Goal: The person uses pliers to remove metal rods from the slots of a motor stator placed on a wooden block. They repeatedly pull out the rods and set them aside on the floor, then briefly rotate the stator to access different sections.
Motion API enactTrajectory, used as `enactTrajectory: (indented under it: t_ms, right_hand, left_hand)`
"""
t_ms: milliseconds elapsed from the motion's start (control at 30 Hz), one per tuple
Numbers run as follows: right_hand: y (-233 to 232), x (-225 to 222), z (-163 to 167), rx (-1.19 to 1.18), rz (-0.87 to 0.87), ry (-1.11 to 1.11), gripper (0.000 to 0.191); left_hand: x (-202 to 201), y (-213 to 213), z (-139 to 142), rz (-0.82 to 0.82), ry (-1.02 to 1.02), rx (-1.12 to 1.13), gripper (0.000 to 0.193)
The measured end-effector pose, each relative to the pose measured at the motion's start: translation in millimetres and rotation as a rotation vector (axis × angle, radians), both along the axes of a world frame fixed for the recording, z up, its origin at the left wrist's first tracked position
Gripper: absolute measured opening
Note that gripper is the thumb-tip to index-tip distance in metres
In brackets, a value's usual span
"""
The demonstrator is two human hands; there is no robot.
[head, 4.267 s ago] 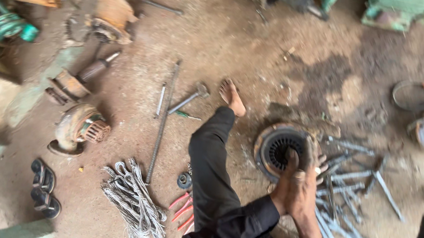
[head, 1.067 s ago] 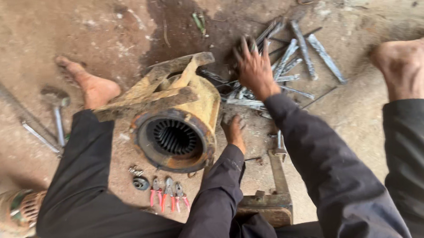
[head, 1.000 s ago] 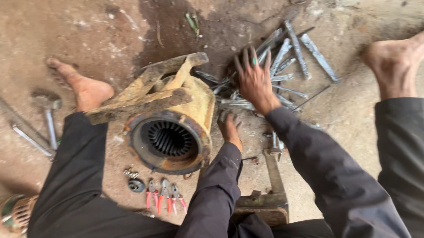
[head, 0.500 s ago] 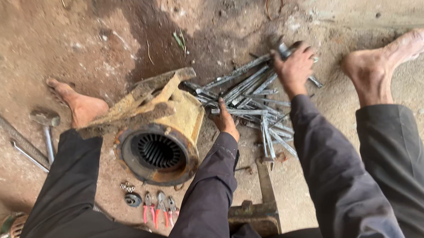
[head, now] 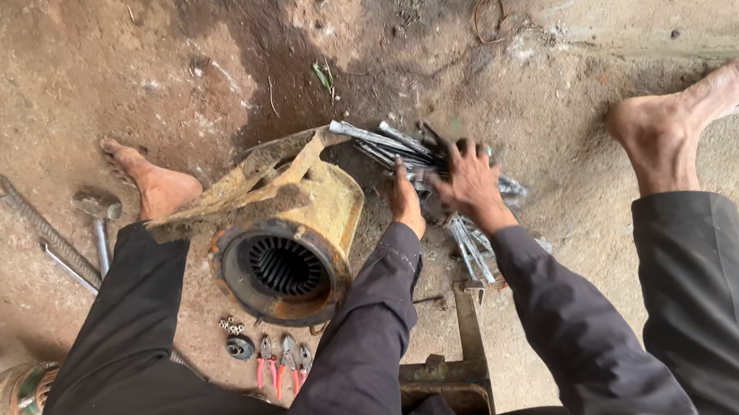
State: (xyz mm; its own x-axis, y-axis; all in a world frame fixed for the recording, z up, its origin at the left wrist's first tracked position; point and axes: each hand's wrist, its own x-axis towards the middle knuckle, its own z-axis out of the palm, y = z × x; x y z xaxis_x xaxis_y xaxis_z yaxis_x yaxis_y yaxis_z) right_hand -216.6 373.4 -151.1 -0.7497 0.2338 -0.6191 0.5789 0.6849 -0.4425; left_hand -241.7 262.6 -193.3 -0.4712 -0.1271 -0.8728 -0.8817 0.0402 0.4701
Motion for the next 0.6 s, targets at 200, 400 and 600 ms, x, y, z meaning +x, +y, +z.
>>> enactTrajectory:
  t_ms: [200, 400, 600]
  right_hand:
    - [-11, 32, 2, -0.236, -0.005, -0.256, 0.145]
    - [-61, 53, -6, 0.093, -0.004, -0.157, 0.127]
    - [-90, 79, -23, 0.256, -0.037, 0.045, 0.095]
  left_hand:
    - [17, -11, 12, -0.073, -0.255, 0.035, 0.096]
    - [45, -49, 26, -0.317, -0.213, -0.134, 0.097]
    - [109, -119, 91, -0.594, -0.014, -0.026, 0.085]
